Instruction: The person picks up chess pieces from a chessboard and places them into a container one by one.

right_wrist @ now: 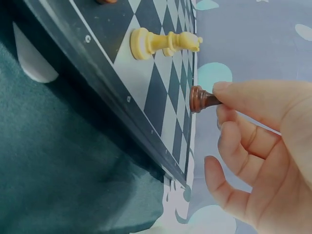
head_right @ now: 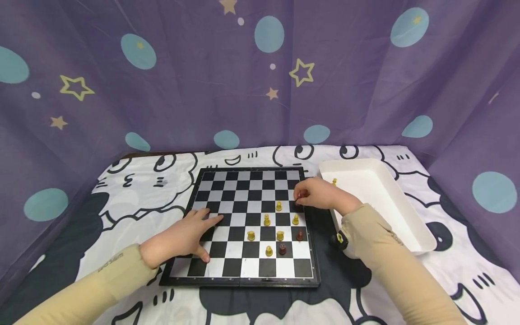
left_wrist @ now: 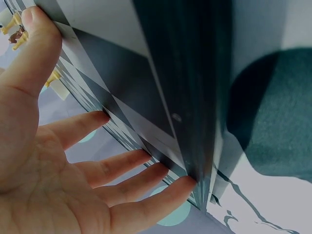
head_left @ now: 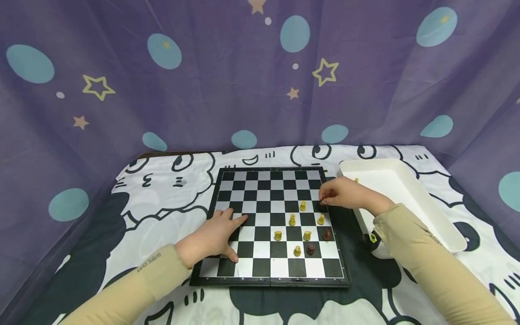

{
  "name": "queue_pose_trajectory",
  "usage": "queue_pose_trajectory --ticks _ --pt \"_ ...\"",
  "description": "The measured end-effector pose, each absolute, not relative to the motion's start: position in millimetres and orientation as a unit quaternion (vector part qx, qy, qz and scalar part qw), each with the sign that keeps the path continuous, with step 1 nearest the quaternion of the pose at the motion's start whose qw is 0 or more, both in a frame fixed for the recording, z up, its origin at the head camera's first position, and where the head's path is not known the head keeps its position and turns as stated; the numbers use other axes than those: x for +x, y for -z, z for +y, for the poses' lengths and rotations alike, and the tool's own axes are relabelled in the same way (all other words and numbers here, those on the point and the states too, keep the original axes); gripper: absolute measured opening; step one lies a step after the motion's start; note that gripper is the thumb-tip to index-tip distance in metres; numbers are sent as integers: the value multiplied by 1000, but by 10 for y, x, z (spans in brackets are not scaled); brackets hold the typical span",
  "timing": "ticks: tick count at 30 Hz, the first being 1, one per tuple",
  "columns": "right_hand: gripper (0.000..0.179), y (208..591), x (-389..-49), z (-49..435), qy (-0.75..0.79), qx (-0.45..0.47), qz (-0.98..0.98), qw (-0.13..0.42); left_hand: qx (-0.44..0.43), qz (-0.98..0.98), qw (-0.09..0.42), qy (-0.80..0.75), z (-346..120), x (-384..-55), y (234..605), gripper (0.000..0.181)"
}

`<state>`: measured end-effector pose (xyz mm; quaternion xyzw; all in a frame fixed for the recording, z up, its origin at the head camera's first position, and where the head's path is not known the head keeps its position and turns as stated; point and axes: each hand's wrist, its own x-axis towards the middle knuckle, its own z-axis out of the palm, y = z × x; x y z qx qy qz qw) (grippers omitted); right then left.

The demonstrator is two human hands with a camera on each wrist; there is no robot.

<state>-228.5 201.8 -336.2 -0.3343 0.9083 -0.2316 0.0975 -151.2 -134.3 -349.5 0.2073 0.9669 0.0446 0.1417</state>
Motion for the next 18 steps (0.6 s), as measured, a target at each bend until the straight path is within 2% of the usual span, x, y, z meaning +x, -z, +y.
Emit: queue_pose_trajectory --ticks 18 --pt "4 3200 -2269 2112 228 -320 917 67 204 967 145 -44 -1331 -1506 3468 102"
